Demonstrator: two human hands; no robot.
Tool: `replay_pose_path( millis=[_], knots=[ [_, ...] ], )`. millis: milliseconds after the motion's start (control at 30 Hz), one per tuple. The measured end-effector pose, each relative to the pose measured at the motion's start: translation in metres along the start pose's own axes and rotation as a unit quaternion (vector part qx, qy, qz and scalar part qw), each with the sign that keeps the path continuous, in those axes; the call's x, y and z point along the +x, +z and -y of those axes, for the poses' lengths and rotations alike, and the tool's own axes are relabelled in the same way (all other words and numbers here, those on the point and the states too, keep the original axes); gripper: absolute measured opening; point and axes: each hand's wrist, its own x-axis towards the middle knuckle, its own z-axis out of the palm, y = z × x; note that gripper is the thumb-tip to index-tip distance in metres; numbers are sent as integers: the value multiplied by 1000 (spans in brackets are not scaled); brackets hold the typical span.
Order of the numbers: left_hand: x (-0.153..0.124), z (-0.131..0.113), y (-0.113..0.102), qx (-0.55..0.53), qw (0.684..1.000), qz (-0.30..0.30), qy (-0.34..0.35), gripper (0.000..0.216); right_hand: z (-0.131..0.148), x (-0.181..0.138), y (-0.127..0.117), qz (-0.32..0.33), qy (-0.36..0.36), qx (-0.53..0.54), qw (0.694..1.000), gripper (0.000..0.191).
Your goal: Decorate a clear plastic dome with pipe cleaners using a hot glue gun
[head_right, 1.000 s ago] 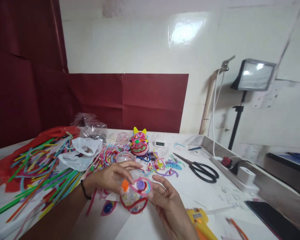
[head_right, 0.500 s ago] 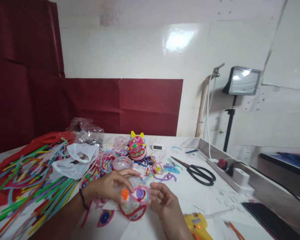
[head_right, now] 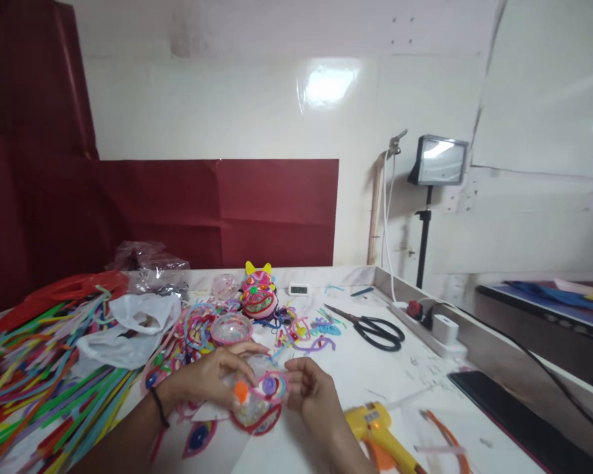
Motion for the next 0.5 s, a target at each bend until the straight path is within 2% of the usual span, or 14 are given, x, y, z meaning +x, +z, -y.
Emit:
replay_pose_path(
  millis=[233, 500],
  knots=[
    [2, 3, -2, 12, 1000, 5, 4, 38, 21, -8, 6, 7, 15, -5, 1000, 36],
    [2, 7, -4, 30, 999, 14, 18, 37, 19, -6, 6, 4, 16, -12, 1000, 33]
  ],
)
